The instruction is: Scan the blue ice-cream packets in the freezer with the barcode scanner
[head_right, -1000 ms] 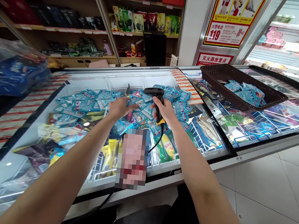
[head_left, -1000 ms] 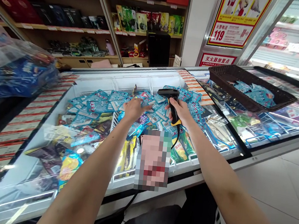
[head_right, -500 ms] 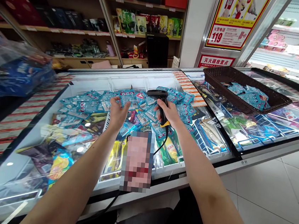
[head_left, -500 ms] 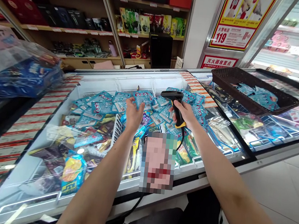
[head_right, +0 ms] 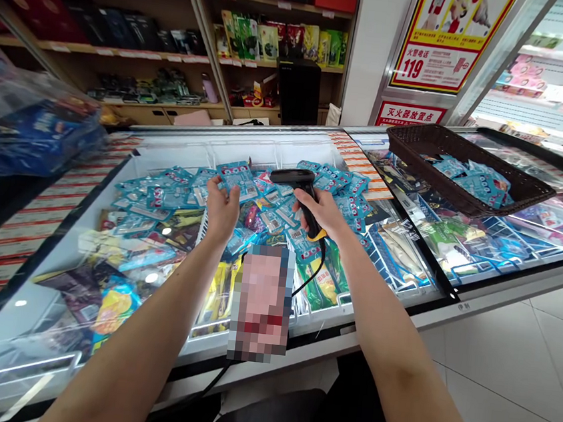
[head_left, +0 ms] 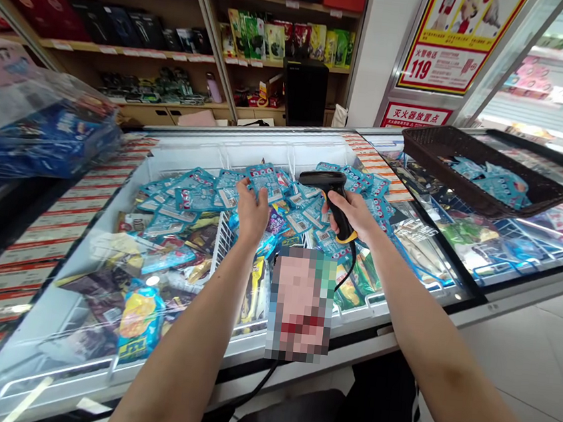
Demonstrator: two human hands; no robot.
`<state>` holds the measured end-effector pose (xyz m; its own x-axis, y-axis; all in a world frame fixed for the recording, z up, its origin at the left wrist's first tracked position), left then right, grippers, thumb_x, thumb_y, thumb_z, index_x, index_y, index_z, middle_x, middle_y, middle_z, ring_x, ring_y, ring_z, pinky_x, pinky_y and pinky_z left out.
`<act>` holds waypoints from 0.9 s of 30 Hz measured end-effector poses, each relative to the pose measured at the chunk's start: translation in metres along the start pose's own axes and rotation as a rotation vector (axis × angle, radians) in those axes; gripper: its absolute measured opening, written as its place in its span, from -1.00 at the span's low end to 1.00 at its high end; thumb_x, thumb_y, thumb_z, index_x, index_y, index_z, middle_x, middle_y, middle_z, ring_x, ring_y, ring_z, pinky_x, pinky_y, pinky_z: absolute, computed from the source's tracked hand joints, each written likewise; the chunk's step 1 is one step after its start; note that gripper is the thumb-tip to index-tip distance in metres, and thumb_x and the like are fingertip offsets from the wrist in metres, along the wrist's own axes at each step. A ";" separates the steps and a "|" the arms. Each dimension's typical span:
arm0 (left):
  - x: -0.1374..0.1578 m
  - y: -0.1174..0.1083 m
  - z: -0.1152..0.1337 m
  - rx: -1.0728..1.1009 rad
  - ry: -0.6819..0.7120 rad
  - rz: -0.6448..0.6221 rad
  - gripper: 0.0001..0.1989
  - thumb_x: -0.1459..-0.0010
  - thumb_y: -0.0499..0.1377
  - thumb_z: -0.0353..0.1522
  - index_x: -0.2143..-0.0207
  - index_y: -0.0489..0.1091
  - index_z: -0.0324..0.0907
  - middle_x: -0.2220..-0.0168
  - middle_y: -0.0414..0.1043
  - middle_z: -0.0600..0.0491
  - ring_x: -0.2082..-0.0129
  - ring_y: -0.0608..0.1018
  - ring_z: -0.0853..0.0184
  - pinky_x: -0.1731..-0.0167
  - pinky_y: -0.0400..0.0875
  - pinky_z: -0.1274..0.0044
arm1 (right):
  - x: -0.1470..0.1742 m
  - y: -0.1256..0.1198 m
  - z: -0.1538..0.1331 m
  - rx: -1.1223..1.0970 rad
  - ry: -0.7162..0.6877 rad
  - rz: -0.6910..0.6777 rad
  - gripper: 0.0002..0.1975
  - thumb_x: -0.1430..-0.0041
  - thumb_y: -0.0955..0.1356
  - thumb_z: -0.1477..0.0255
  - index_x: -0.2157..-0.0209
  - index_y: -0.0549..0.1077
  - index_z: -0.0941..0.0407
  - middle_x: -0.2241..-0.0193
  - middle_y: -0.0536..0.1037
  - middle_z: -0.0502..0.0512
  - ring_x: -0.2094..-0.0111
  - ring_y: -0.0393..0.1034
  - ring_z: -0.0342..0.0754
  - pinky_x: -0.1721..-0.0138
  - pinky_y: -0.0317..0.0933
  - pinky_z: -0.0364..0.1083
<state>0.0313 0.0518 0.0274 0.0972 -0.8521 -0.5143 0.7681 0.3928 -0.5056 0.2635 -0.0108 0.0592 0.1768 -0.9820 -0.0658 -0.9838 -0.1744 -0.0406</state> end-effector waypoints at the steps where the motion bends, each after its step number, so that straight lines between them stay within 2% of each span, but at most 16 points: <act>1: 0.000 -0.001 -0.002 0.019 -0.029 0.016 -0.48 -0.33 -0.11 -0.13 -0.19 0.00 -0.27 0.40 0.37 0.00 0.37 0.50 0.25 0.26 0.40 0.37 | 0.000 0.000 0.000 0.005 0.000 -0.006 -0.52 -0.07 0.35 -0.06 0.45 0.41 0.12 0.75 0.41 -0.02 0.74 0.29 -0.14 0.73 0.14 -0.18; 4: 0.000 -0.003 -0.005 0.069 -0.104 0.061 -0.48 -0.31 -0.08 -0.11 -0.18 0.03 -0.24 0.39 0.37 0.01 0.37 0.50 0.27 0.27 0.41 0.39 | 0.000 0.002 0.001 0.019 0.002 -0.035 -0.52 -0.06 0.35 -0.07 0.47 0.40 0.11 0.75 0.41 -0.02 0.75 0.28 -0.14 0.74 0.13 -0.18; 9: 0.000 -0.004 -0.003 0.072 -0.098 0.068 -0.47 -0.31 -0.11 -0.08 -0.18 0.04 -0.23 0.35 0.39 -0.03 0.32 0.51 0.26 0.25 0.42 0.39 | 0.001 0.005 0.001 0.045 -0.006 -0.098 -0.55 -0.09 0.34 -0.04 0.47 0.41 0.09 0.74 0.42 0.00 0.74 0.29 -0.13 0.73 0.15 -0.17; 20: 0.000 -0.002 -0.003 0.083 -0.148 0.033 -0.46 -0.30 -0.07 -0.09 -0.18 0.07 -0.25 0.31 0.41 -0.06 0.30 0.52 0.24 0.25 0.42 0.38 | 0.003 0.010 0.001 0.092 -0.021 -0.149 -0.57 -0.14 0.32 0.00 0.43 0.44 0.10 0.73 0.44 0.01 0.75 0.27 -0.15 0.72 0.14 -0.16; 27: 0.001 -0.003 0.000 0.043 -0.091 0.053 -0.48 -0.32 -0.10 -0.10 -0.19 0.07 -0.23 0.35 0.41 -0.04 0.30 0.53 0.25 0.27 0.44 0.39 | 0.003 0.010 0.001 0.099 -0.011 -0.175 -0.56 -0.14 0.31 -0.01 0.43 0.43 0.11 0.74 0.43 0.00 0.74 0.27 -0.16 0.70 0.14 -0.18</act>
<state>0.0287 0.0499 0.0288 0.1939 -0.8591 -0.4736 0.7867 0.4246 -0.4482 0.2541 -0.0158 0.0579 0.3460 -0.9363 -0.0603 -0.9305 -0.3342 -0.1499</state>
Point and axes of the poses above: each hand's wrist, its own x-axis away from the middle knuckle, its own y-axis out of the palm, z = x × y, the point moved 6 cm from there along -x, towards the middle knuckle
